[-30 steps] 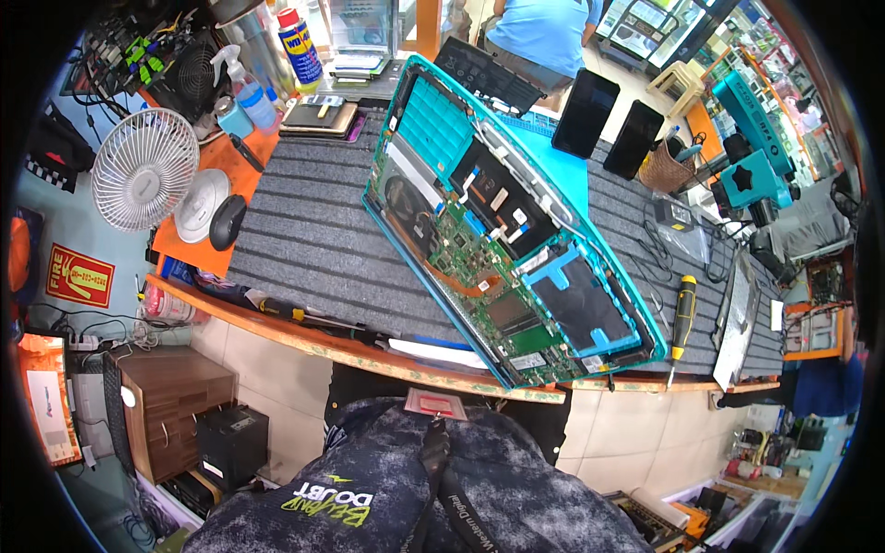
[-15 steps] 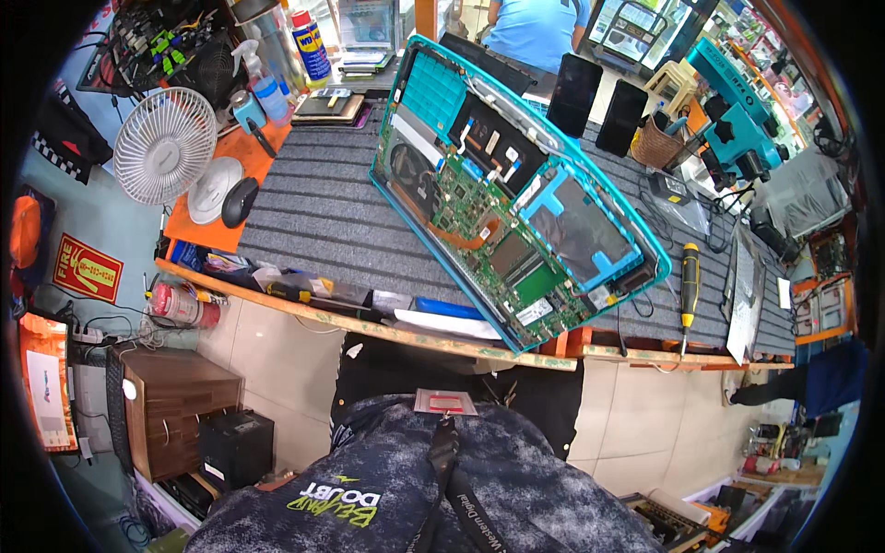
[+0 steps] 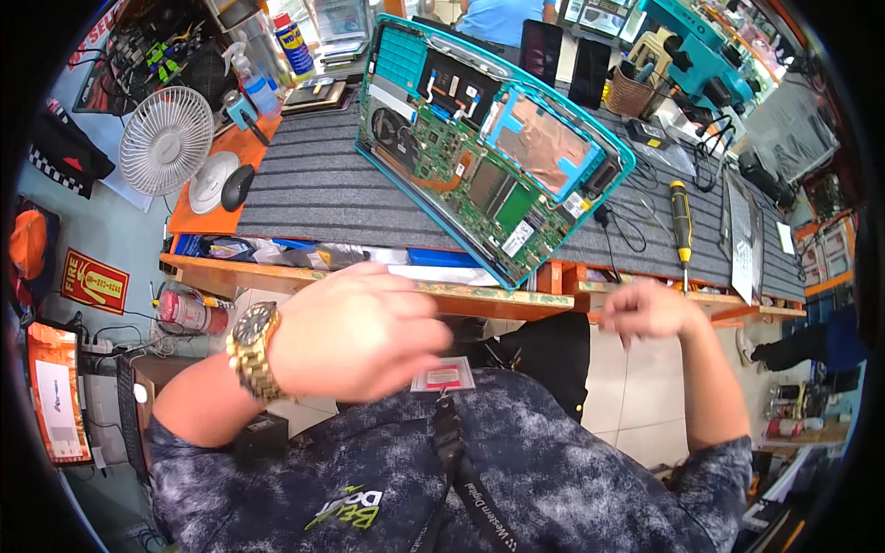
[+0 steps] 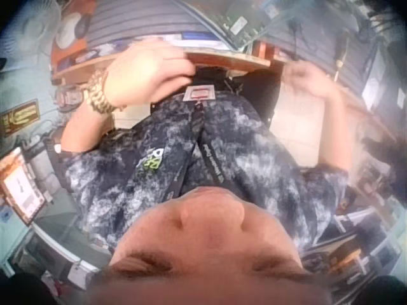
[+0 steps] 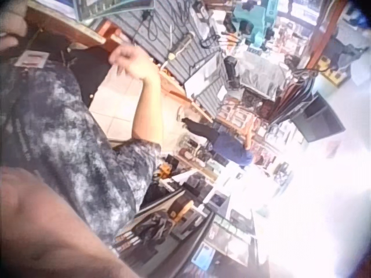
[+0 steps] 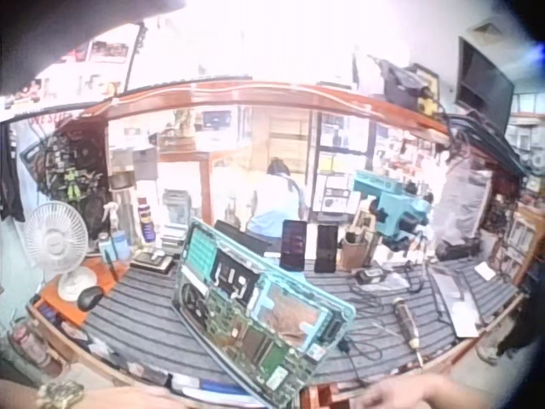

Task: The person selects a component from a storage area, moves to a workbench, and uses a screwdriver to install and secure hardware inside the chassis of an open laptop.

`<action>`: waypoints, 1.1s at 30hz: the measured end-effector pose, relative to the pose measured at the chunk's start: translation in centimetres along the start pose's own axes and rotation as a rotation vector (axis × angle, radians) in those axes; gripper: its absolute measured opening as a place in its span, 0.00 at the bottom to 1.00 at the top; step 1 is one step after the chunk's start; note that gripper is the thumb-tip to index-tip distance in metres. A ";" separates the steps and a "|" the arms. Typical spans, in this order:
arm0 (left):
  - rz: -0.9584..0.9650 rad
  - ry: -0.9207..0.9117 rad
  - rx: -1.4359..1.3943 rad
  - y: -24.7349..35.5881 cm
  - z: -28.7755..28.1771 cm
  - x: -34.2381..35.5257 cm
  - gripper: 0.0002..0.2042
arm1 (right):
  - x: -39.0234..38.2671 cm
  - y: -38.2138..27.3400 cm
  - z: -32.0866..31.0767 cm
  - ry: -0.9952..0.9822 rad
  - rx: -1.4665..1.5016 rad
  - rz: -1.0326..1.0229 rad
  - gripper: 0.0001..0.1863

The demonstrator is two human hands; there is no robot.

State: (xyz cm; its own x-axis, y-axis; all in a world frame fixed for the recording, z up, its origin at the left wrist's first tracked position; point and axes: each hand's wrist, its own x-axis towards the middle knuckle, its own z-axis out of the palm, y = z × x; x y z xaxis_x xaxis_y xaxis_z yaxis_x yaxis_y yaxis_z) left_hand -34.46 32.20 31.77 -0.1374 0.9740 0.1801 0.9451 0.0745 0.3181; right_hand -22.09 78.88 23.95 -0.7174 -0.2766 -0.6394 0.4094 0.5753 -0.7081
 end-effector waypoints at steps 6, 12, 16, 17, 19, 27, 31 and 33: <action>0.422 0.312 0.196 11.8 -4.5 5.4 0.19 | 6.5 -5.0 -1.8 0.681 0.274 -0.457 0.11; 0.228 0.502 0.118 14.6 -1.6 8.9 0.22 | 16.9 -2.3 0.4 1.033 0.423 -0.687 0.07; 0.286 0.586 -0.066 13.1 1.6 11.9 0.15 | 15.8 0.5 -0.1 1.038 0.634 -0.744 0.02; 0.294 0.614 -0.067 12.4 2.2 11.8 0.14 | 15.6 0.2 0.0 1.058 0.589 -0.800 0.02; 0.335 0.920 -0.129 9.9 3.2 11.8 0.13 | 15.2 -0.5 0.2 1.053 0.635 -0.854 0.02; 0.152 0.961 -0.187 -6.0 -0.7 1.6 0.10 | 16.2 2.9 1.5 1.242 0.453 -0.852 0.21; -0.219 1.086 -0.491 -19.7 0.3 2.3 0.09 | 15.9 3.5 1.9 1.309 0.171 -0.754 0.34; -0.388 1.181 -0.633 -26.6 2.0 2.9 0.14 | 16.5 6.6 1.3 1.400 -0.032 -0.741 0.38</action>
State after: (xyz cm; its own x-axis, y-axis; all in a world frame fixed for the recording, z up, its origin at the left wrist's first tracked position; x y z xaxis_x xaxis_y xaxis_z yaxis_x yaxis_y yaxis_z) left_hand -59.35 33.46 21.98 -0.8220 0.1354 0.5531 0.5402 -0.1217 0.8327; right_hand -30.53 77.13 8.31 -0.6819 0.3972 0.6142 -0.2515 0.6612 -0.7068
